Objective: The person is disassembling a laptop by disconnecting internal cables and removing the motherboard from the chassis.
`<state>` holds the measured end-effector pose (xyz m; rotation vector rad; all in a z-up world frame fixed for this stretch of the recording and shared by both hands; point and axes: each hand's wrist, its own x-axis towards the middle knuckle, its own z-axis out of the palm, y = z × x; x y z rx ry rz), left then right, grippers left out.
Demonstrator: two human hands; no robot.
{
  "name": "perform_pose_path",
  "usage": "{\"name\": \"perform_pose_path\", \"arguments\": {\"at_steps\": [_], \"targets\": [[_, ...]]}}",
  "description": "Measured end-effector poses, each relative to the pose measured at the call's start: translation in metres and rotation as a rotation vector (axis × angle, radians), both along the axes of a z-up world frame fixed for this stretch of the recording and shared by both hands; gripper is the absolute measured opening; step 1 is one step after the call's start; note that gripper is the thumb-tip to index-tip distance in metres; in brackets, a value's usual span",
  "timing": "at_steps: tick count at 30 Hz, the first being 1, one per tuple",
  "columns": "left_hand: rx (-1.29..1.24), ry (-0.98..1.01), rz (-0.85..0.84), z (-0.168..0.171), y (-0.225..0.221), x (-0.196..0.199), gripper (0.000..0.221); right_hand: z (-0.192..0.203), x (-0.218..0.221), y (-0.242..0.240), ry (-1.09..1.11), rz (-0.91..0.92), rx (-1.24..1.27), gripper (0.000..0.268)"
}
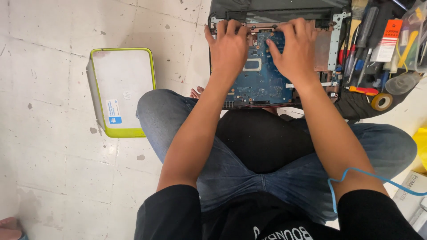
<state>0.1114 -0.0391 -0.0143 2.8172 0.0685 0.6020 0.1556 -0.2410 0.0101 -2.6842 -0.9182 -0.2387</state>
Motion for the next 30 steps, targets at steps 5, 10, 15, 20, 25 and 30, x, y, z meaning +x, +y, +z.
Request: {"name": "perform_pose_path", "arguments": {"at_steps": [5,10,15,20,25,30], "targets": [[-0.001,0.023,-0.061,0.002,-0.008,0.009,0.006,0.005,0.008,-0.003,0.153,0.018,0.225,0.029],[0.043,-0.024,-0.101,-0.005,-0.005,0.014,0.01,-0.004,0.022,-0.014,0.179,0.098,0.216,0.028],[-0.024,0.022,-0.139,-0.012,0.001,0.013,0.009,0.003,0.024,-0.014,0.146,0.177,0.209,0.035],[-0.054,0.092,-0.159,-0.01,0.006,0.02,0.005,-0.006,0.023,-0.015,0.114,0.176,0.174,0.036],[0.124,0.141,-0.179,-0.001,0.007,0.032,0.006,-0.006,0.004,-0.002,-0.082,0.111,0.102,0.033],[0.272,0.037,-0.452,0.002,0.03,0.04,0.012,-0.008,0.001,0.005,-0.134,0.076,0.107,0.029]]}}
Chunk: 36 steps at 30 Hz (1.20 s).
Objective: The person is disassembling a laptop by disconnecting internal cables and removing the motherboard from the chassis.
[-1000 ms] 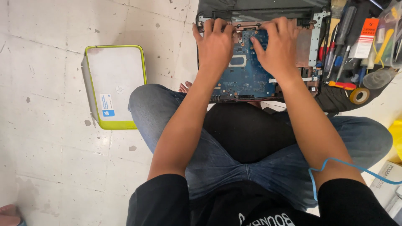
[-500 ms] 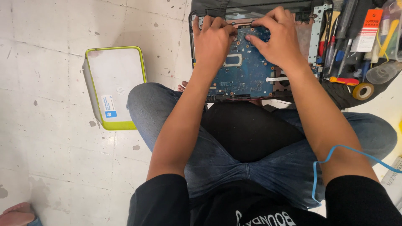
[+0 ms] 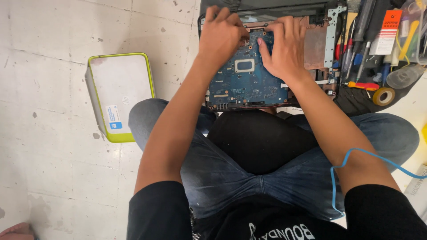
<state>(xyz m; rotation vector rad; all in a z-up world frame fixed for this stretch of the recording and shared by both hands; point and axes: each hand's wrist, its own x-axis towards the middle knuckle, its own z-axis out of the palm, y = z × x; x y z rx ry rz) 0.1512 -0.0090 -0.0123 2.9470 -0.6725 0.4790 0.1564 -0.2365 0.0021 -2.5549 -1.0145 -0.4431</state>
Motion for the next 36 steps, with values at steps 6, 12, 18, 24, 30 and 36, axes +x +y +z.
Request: {"name": "perform_pose_path", "arguments": {"at_steps": [6,12,18,24,30,36], "targets": [[-0.212,-0.088,-0.12,-0.017,0.016,-0.001,0.021,0.001,0.002,0.003,0.056,-0.03,-0.06,0.034],[-0.145,-0.239,-0.195,0.0,0.009,-0.001,0.029,-0.001,0.004,0.003,0.011,-0.008,-0.06,0.03],[-0.126,-0.249,-0.142,-0.008,0.013,0.0,0.015,-0.003,0.004,0.002,0.031,-0.01,-0.023,0.026],[-0.073,-0.282,-0.116,-0.014,0.004,0.004,0.032,0.001,0.004,0.004,0.019,0.008,-0.002,0.025],[-0.174,-0.166,-0.165,-0.025,0.011,0.006,0.014,0.006,0.006,0.005,0.043,0.011,-0.002,0.02],[-0.213,-0.017,-0.18,-0.023,0.014,0.008,0.01,0.001,0.008,0.004,0.118,-0.015,0.036,0.017]]}}
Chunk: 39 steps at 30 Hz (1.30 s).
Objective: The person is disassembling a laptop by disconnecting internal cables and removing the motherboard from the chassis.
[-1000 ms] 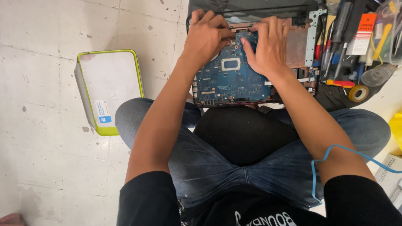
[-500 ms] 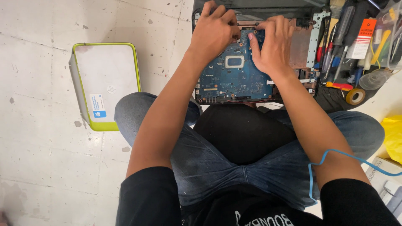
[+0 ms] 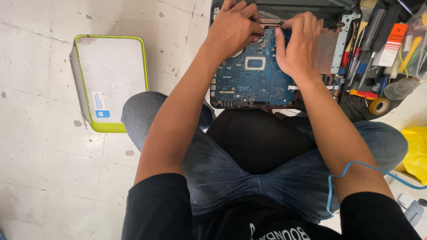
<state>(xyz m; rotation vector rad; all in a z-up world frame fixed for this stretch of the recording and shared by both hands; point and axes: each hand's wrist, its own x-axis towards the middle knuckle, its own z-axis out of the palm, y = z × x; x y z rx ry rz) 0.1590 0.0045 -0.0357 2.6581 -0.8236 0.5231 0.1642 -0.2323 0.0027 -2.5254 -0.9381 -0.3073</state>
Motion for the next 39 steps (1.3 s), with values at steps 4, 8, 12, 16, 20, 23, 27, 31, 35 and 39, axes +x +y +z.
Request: {"name": "perform_pose_path", "arguments": {"at_steps": [4,8,12,16,20,23,27,31,35,39], "targets": [[-0.01,0.004,0.007,0.001,-0.003,0.003,0.004,-0.003,0.003,-0.001,0.006,0.016,0.012,0.018],[-0.004,0.044,0.024,-0.002,-0.008,0.008,0.006,-0.005,0.005,-0.005,-0.032,0.065,0.008,0.02],[0.054,-0.026,-0.005,-0.006,-0.006,0.008,0.007,-0.003,0.004,-0.003,-0.05,0.067,0.045,0.019],[0.093,-0.037,0.0,0.0,-0.004,0.004,0.008,0.0,0.005,-0.002,-0.076,0.084,0.063,0.021],[0.133,-0.036,0.023,0.006,-0.005,0.001,0.011,0.0,0.004,-0.004,-0.031,0.066,0.07,0.02],[0.162,-0.048,0.073,0.015,-0.003,0.0,0.016,0.0,0.005,-0.004,-0.011,0.061,0.069,0.019],[0.052,0.066,0.112,0.026,-0.011,0.0,0.023,0.001,0.005,-0.002,-0.019,0.069,0.072,0.017],[0.192,0.234,0.185,0.024,-0.028,-0.005,0.018,-0.002,0.006,-0.003,-0.021,0.064,0.079,0.017],[0.225,0.539,0.094,0.037,-0.03,-0.007,0.031,0.0,0.005,-0.002,-0.018,0.059,0.059,0.018],[0.272,0.7,0.09,0.038,-0.036,-0.005,0.034,0.001,0.004,0.0,-0.036,0.07,0.069,0.015]]}}
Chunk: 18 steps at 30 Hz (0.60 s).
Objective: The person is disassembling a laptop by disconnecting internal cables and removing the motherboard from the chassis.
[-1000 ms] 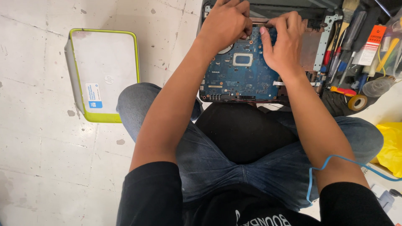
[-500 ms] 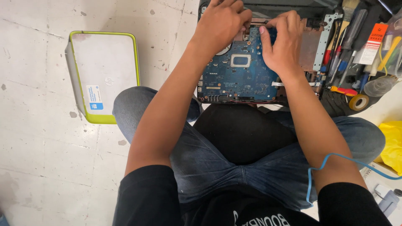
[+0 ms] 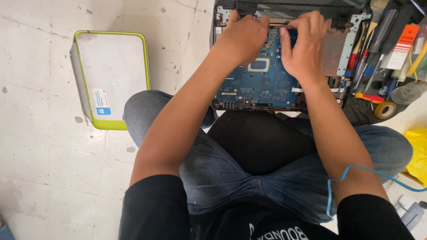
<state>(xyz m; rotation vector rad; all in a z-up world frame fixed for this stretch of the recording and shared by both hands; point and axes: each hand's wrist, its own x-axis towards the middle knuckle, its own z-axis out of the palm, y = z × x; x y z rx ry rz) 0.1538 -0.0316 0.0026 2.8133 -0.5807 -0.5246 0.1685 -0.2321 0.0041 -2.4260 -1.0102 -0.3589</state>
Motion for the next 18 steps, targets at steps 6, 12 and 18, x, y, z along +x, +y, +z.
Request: {"name": "perform_pose_path", "arguments": {"at_steps": [6,12,18], "targets": [[0.039,-0.007,0.008,-0.001,-0.001,0.0,0.039,0.0,0.0,-0.001,-0.013,-0.002,-0.005,0.018],[0.069,-0.242,0.025,-0.021,0.004,0.004,0.026,-0.002,0.0,-0.002,-0.01,-0.016,-0.019,0.018],[-0.24,-0.635,0.011,-0.023,0.021,0.016,0.013,0.0,0.0,-0.001,-0.013,-0.012,-0.013,0.018]]}}
